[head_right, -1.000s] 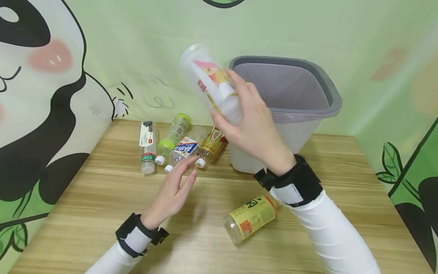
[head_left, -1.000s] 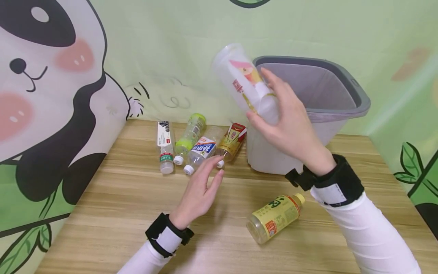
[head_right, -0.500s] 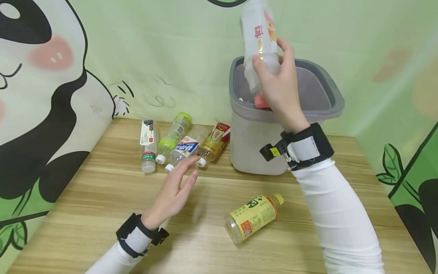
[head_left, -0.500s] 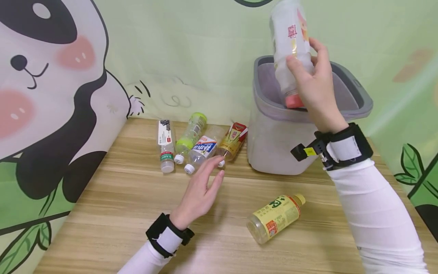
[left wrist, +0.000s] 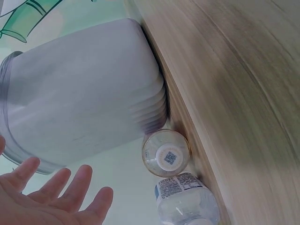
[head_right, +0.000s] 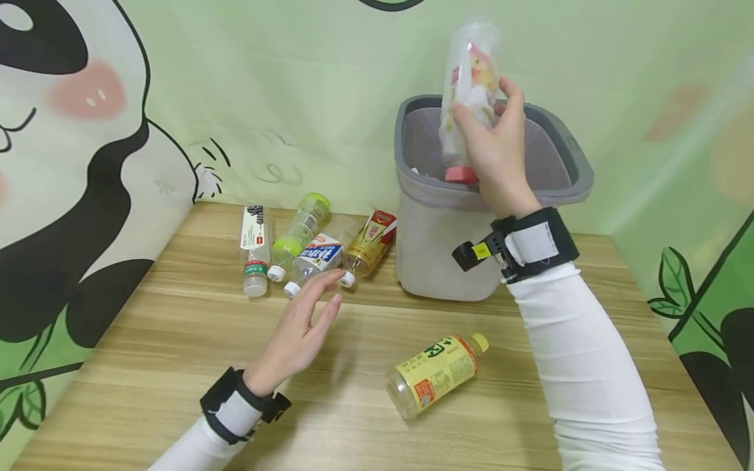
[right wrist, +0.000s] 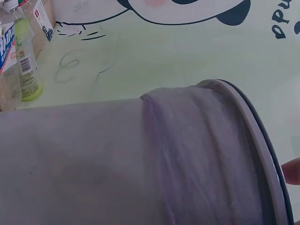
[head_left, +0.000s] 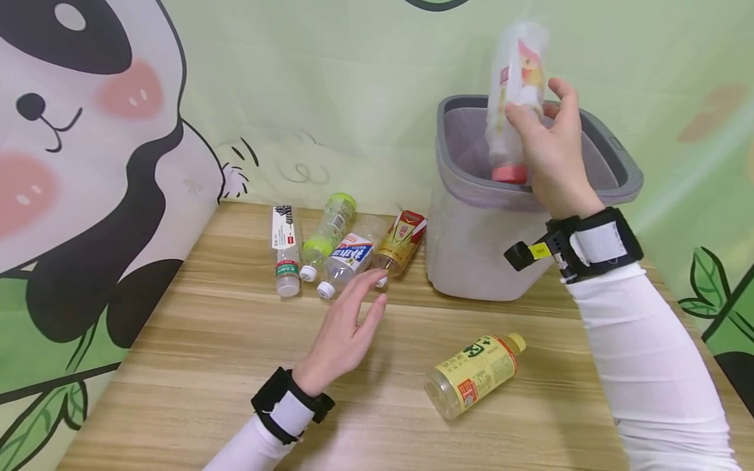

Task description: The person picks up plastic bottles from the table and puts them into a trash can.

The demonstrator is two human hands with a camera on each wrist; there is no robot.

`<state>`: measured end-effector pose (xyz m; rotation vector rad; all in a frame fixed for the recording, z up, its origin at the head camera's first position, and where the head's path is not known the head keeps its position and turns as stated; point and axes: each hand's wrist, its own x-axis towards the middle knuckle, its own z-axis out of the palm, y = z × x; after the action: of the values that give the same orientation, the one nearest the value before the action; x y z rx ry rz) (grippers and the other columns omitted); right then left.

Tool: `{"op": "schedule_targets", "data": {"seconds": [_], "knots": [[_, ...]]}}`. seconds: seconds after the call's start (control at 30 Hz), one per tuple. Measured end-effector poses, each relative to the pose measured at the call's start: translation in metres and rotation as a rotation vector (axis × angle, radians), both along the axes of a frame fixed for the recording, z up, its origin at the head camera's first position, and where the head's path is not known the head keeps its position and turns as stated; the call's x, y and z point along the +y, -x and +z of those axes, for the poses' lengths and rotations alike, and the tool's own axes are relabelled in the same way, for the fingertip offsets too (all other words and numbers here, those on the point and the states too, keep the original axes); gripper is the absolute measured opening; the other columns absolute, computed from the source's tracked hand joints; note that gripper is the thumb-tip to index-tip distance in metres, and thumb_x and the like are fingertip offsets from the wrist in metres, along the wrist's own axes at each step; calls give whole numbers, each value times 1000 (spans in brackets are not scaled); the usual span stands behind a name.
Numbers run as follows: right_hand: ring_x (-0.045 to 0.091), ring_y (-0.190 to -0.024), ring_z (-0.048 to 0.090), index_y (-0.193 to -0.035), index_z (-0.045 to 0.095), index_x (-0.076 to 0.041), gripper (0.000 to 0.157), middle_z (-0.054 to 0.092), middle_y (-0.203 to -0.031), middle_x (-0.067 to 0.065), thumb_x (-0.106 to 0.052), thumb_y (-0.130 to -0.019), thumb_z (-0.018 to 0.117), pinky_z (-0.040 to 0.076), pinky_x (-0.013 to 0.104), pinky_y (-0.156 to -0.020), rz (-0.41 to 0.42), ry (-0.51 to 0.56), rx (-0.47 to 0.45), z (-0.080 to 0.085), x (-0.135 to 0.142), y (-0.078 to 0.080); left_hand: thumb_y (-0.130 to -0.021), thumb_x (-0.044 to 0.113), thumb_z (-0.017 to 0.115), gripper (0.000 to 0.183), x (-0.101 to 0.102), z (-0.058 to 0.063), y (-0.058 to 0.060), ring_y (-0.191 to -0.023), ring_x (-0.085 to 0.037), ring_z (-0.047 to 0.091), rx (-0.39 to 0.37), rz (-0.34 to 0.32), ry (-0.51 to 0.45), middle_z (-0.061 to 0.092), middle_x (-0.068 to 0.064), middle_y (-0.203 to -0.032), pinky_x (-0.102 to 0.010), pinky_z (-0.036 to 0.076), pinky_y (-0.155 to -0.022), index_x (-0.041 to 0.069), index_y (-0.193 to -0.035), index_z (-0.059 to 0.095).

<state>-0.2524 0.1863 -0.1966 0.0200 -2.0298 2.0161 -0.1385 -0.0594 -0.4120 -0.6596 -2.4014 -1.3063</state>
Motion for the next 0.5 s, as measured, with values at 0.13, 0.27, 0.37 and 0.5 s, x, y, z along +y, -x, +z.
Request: {"op": "schedule_targets", "data": {"seconds": [0.13,0.27,0.37,0.5], "knots": [[15,-120,25,-140,34,-20,56,25,-132,2,-19,-90,60,30,26,-97,-51,-170,36,-2,-1,-1,-101,32,40,42,0,0,0,-127,-17,43,2,0,-3,45,-6,-141,-41,37,-106,11,-138,45],[17,-121,28,-134,43,-17,45,32,-130,2,-15,-91,55,30,30,-99,-60,-269,100,-4,-2,-3,-101,33,40,43,1,0,0,-128,-17,42,-14,-2,1,44,-5,-142,-41,36,-106,12,-139,44],[17,-112,39,-129,48,-14,39,40,-124,3,-12,-91,53,35,29,-93,-63,-282,155,-5,-3,-5,-101,34,39,44,1,0,-1,-128,-17,42,-28,-7,2,43,-5,-143,-40,36,-107,12,-140,43],[16,-101,48,-121,54,-10,31,50,-116,4,-8,-90,52,39,27,-88,-71,-299,235,-6,-4,-7,-101,33,40,44,1,0,-2,-128,-17,42,-31,-8,0,43,-5,-143,-40,36,-107,12,-140,43]]}}
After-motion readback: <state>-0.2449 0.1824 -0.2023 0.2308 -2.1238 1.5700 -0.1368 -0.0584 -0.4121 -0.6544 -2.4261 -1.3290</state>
